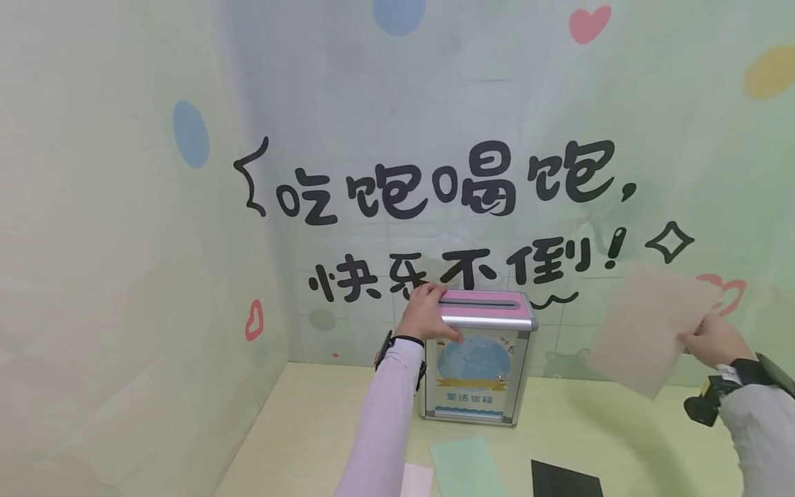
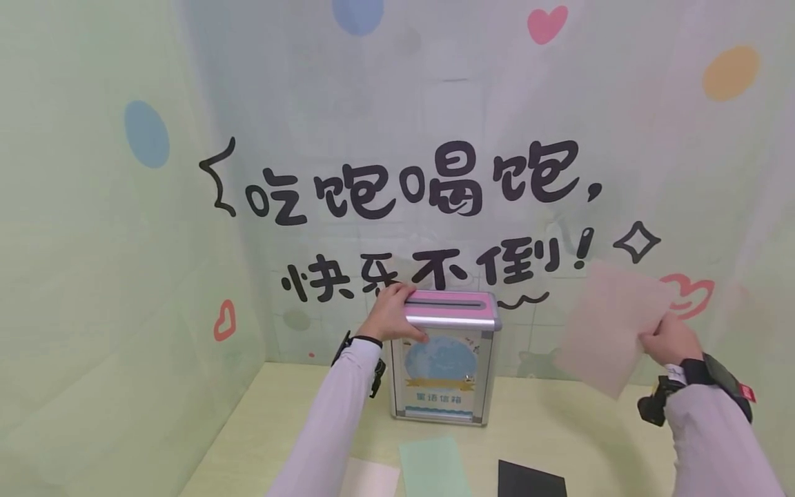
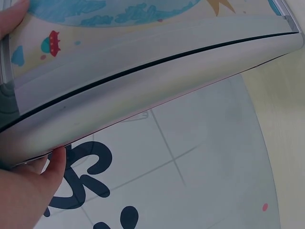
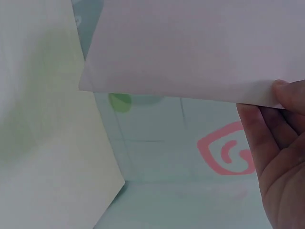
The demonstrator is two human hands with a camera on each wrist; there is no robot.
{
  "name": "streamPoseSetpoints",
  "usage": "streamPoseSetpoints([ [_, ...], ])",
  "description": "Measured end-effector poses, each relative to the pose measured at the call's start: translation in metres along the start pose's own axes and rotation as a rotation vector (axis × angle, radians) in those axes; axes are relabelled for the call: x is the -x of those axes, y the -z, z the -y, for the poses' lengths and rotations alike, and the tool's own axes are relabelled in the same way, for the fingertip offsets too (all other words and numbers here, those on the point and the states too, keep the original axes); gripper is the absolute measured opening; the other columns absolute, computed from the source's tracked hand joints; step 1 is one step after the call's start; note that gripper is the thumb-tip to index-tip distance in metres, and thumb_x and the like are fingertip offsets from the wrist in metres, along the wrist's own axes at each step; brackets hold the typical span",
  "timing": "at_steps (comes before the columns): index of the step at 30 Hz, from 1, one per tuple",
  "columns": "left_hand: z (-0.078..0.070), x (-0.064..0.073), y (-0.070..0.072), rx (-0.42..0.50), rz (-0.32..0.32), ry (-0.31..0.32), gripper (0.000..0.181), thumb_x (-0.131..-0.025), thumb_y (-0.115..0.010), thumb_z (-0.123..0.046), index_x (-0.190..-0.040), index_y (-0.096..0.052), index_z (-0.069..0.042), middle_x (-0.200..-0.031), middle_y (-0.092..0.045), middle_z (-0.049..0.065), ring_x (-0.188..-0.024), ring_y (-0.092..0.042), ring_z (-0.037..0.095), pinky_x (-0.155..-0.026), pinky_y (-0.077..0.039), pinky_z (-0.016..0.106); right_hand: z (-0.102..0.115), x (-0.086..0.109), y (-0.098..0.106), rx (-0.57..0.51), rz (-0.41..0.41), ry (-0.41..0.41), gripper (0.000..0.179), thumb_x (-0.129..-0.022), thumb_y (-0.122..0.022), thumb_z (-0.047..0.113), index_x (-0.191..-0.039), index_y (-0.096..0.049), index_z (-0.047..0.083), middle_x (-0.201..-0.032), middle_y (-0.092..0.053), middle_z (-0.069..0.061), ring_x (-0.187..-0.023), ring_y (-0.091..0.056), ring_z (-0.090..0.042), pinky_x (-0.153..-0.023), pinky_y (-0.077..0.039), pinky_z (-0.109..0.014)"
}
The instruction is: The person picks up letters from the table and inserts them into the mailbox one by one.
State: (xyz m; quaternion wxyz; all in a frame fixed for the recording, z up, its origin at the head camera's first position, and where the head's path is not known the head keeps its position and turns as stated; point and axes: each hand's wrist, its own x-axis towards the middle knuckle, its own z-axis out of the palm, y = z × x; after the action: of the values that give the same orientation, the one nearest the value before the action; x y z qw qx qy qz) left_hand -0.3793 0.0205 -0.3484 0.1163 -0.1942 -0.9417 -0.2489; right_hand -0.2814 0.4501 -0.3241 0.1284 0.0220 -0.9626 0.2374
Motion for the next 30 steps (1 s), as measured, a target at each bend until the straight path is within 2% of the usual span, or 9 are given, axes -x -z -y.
streamPoseSetpoints([
  [10, 0.0, 0.001, 0.001, 0.006, 0.005, 0.005, 0.101, -0.05, -0.086, -0.039, -0.136, -0.041, -0.011, -0.139, -0.037, 0.009, -0.129, -0.03, 0.026, -0.102, -0.033, 0.038, 0.029, -0.018, 0.012, -0.059, -0.043, 0.032, 0.03, -0.084, -0.047, 0.004, -0.103, -0.038, -0.017, -0.079, -0.056, -0.028, -0.058, -0.046, -0.021, -0.048, -0.034, -0.03],
  [15, 0.0, 0.0, 0.001, -0.002, 0.009, 0.003, 0.101, -0.051, -0.086, -0.04, -0.137, -0.04, -0.011, -0.139, -0.037, 0.008, -0.129, -0.029, 0.026, -0.103, -0.032, 0.038, 0.038, -0.025, 0.02, -0.039, -0.088, 0.085, 0.023, -0.083, -0.049, 0.002, -0.094, -0.045, -0.017, -0.07, -0.059, -0.021, -0.054, -0.047, -0.013, -0.045, -0.035, -0.027],
  [19, 0.001, 0.0, 0.001, -0.013, 0.009, -0.002, 0.102, -0.051, -0.086, -0.04, -0.137, -0.04, -0.011, -0.139, -0.037, 0.009, -0.129, -0.029, 0.026, -0.103, -0.032, 0.038, 0.047, -0.029, 0.029, -0.005, -0.056, 0.055, 0.027, -0.086, -0.047, 0.008, -0.092, -0.044, -0.018, -0.066, -0.06, -0.017, -0.051, -0.047, -0.016, -0.045, -0.034, -0.029],
  [21, 0.001, 0.0, 0.002, -0.015, 0.011, -0.001, 0.102, -0.051, -0.086, -0.04, -0.137, -0.04, -0.011, -0.139, -0.037, 0.009, -0.129, -0.029, 0.026, -0.103, -0.032, 0.038, 0.052, -0.031, 0.032, 0.002, -0.038, 0.053, 0.029, -0.087, -0.046, 0.01, -0.096, -0.042, -0.017, -0.069, -0.06, -0.021, -0.054, -0.049, -0.017, -0.047, -0.036, -0.029],
  [24, 0.0, -0.001, 0.002, -0.015, 0.016, 0.001, 0.102, -0.052, -0.086, -0.041, -0.138, -0.039, -0.012, -0.14, -0.036, 0.008, -0.13, -0.028, 0.026, -0.104, -0.031, 0.038, 0.061, -0.036, 0.036, -0.003, -0.034, 0.067, 0.032, -0.087, -0.046, 0.01, -0.101, -0.04, -0.017, -0.079, -0.059, -0.03, -0.061, -0.056, -0.029, -0.05, -0.039, -0.029],
  [27, 0.0, 0.0, 0.001, -0.016, 0.018, 0.0, 0.102, -0.052, -0.085, -0.041, -0.138, -0.039, -0.012, -0.14, -0.036, 0.009, -0.13, -0.028, 0.026, -0.104, -0.031, 0.038, 0.071, -0.04, 0.039, -0.018, -0.034, 0.072, 0.031, -0.087, -0.046, 0.011, -0.103, -0.039, -0.015, -0.089, -0.057, -0.035, -0.077, -0.058, -0.041, -0.054, -0.041, -0.029],
  [28, 0.0, 0.0, 0.001, -0.017, 0.018, -0.001, 0.102, -0.052, -0.085, -0.041, -0.138, -0.038, -0.011, -0.14, -0.036, 0.009, -0.13, -0.028, 0.026, -0.104, -0.031, 0.038, 0.075, -0.041, 0.04, -0.029, -0.032, 0.07, 0.032, -0.088, -0.046, 0.011, -0.104, -0.039, -0.015, -0.09, -0.056, -0.035, -0.08, -0.058, -0.043, -0.054, -0.041, -0.028],
  [30, 0.0, 0.001, 0.001, -0.019, 0.017, -0.004, 0.102, -0.052, -0.085, -0.041, -0.138, -0.039, -0.011, -0.14, -0.036, 0.009, -0.13, -0.028, 0.026, -0.104, -0.031, 0.037, 0.082, -0.044, 0.042, -0.063, -0.032, 0.077, 0.031, -0.088, -0.046, 0.011, -0.107, -0.038, -0.013, -0.092, -0.056, -0.033, -0.077, -0.061, -0.034, -0.056, -0.044, -0.027],
])
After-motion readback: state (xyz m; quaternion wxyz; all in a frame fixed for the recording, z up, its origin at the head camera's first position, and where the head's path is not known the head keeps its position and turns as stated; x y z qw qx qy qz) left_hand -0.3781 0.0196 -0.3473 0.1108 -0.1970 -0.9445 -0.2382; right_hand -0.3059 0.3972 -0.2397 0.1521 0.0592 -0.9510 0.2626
